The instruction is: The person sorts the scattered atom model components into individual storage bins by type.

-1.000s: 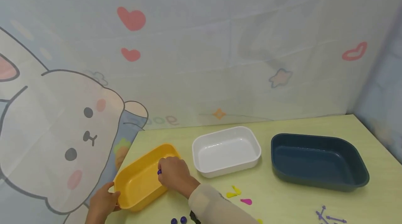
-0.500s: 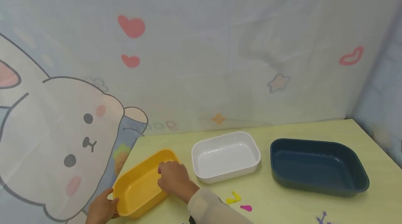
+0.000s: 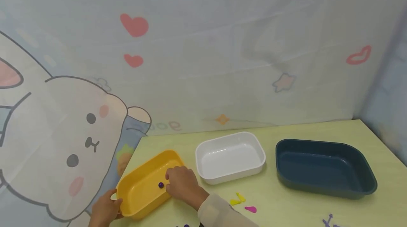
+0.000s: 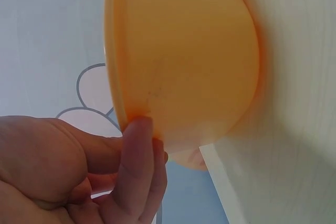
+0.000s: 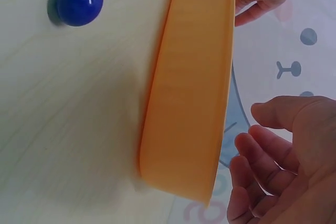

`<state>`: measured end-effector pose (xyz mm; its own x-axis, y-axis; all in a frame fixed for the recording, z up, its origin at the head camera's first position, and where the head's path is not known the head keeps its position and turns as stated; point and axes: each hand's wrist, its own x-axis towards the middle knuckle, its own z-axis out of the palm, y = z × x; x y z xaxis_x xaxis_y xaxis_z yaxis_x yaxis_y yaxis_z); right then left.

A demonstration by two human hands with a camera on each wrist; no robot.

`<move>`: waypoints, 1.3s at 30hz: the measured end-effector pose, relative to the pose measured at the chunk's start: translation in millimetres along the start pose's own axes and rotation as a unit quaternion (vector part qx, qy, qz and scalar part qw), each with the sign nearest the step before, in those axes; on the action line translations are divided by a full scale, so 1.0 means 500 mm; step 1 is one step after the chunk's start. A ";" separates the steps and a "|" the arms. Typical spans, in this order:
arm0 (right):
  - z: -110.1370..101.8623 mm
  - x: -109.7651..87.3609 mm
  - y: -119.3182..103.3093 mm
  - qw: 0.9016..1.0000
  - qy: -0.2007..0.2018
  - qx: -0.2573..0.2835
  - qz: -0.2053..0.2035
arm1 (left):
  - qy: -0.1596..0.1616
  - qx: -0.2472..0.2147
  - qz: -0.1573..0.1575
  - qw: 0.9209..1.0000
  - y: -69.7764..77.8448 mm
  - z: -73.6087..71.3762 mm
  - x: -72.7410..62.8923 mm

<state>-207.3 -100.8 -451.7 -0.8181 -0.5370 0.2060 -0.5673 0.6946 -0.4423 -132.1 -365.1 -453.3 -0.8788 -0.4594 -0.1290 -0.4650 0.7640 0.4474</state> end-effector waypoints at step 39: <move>-0.015 -0.158 0.042 0.987 -0.160 -0.002 -0.024 | -0.013 -0.020 0.003 1.000 0.010 0.000 -0.006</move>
<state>-155.3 -40.0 -470.6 -0.7183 -0.6931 -0.0598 -0.6065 0.6660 -0.4343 -131.7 -359.7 -450.7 -0.8843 -0.4422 -0.1497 -0.4557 0.7480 0.4824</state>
